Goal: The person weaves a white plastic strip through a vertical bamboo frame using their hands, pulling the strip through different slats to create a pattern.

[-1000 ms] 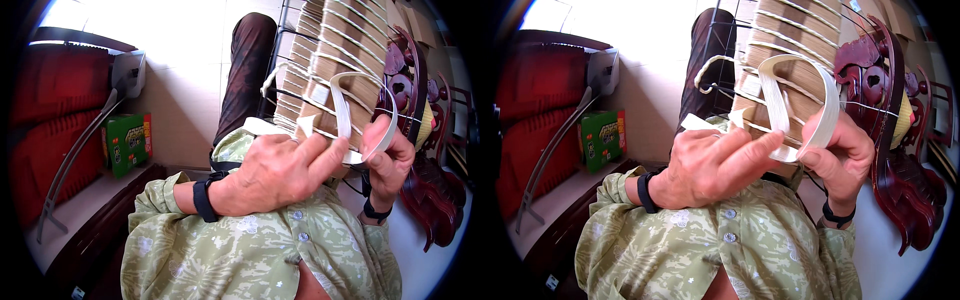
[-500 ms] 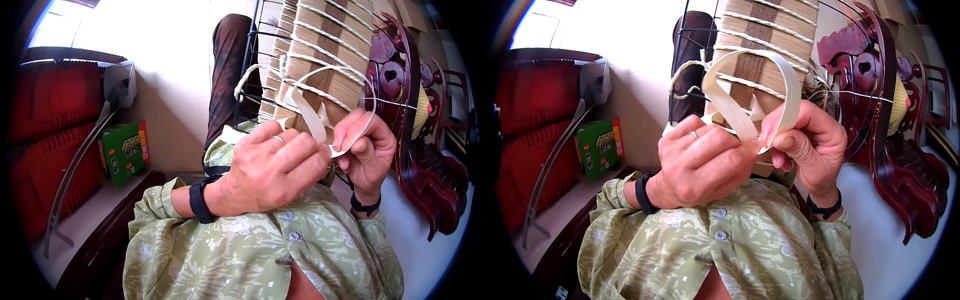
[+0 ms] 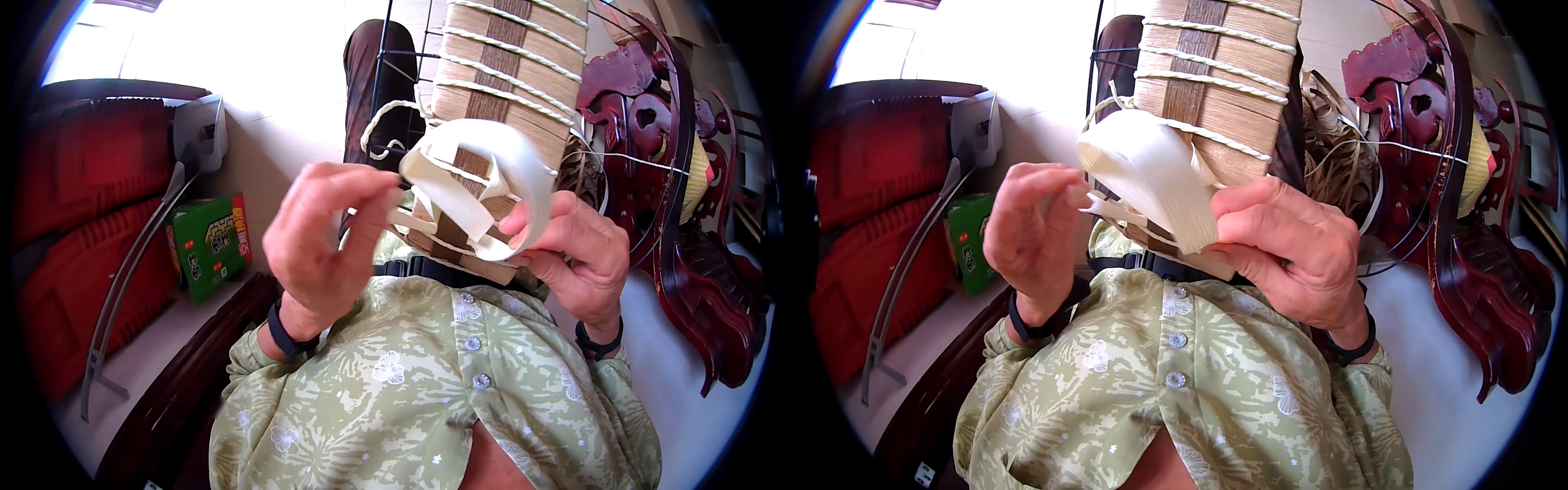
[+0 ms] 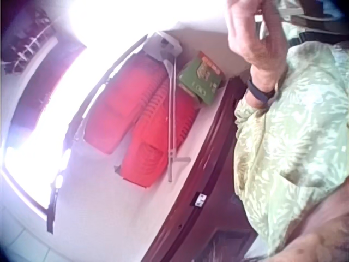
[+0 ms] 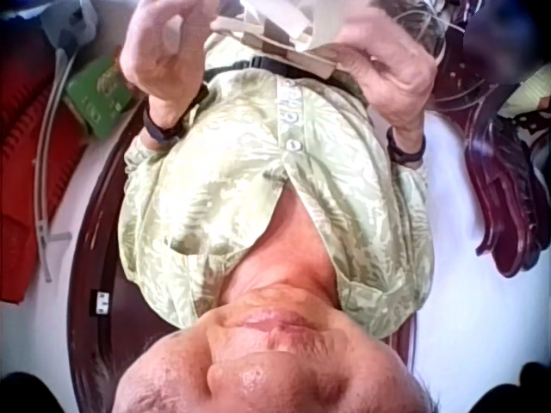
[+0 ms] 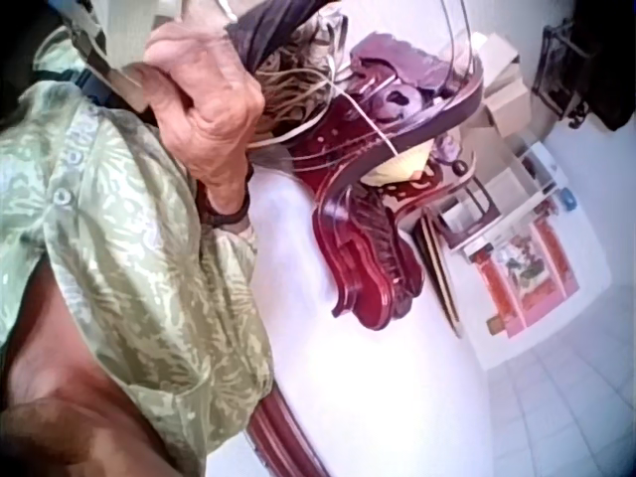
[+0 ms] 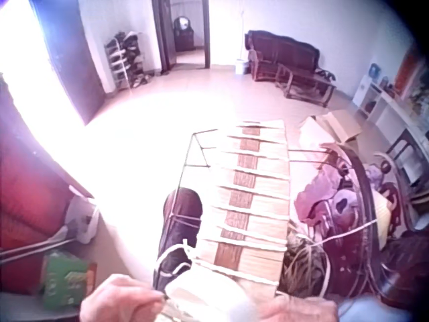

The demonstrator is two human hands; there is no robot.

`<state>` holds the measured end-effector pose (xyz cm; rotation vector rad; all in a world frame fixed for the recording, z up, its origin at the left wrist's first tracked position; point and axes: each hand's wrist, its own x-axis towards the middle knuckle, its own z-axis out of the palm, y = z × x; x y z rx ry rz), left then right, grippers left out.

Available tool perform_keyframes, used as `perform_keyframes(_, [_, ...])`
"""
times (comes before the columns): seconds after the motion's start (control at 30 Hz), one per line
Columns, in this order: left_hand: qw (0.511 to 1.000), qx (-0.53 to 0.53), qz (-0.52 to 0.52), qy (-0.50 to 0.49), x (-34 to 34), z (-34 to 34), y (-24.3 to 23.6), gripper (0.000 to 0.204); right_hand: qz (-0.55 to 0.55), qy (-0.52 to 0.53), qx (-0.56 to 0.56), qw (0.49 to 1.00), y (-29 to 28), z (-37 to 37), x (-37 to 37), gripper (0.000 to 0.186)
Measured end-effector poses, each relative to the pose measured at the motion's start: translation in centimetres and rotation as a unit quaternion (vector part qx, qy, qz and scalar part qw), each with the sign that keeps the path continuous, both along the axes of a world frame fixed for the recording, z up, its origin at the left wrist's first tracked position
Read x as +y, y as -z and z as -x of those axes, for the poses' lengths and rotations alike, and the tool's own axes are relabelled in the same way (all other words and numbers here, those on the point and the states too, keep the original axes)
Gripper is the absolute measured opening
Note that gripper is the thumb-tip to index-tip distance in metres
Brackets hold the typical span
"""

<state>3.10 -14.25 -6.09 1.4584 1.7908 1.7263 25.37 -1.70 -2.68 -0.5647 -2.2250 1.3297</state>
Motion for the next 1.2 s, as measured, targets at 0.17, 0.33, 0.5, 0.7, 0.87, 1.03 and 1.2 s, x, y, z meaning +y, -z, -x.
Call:
perform_keyframes(0.17, [0.915,-0.229,0.33,0.045,-0.2,2.4,-2.5,0.012,0.155,-0.049,-0.002,0.987,-0.1,0.2,0.1,0.007])
perform_keyframes(0.33, [0.836,-0.174,0.461,0.241,1.6,4.1,-2.3,0.026,0.383,-0.038,0.031,0.922,0.0,1.1,0.4,0.003])
perform_keyframes(0.5, [0.763,-0.365,0.44,0.302,2.6,4.8,-0.8,0.023,0.464,0.02,0.036,0.885,0.4,1.1,1.3,0.006])
perform_keyframes(0.7, [0.772,-0.256,0.516,0.268,3.8,4.8,-2.1,0.021,0.262,0.044,0.038,0.963,0.1,0.9,0.5,0.005])
perform_keyframes(0.87, [0.787,-0.231,0.513,0.255,4.2,4.5,-2.4,0.015,0.288,0.101,0.114,0.945,0.1,0.2,2.2,0.003])
perform_keyframes(1.03, [0.77,-0.249,0.527,0.26,4.2,4.7,-2.1,0.017,0.399,0.047,0.255,0.879,0.3,-2.0,5.5,0.014])
perform_keyframes(1.2, [0.786,-0.234,0.503,0.274,4.4,4.5,-1.8,0.018,0.471,-0.036,0.254,0.844,0.6,-2.5,5.5,0.032])
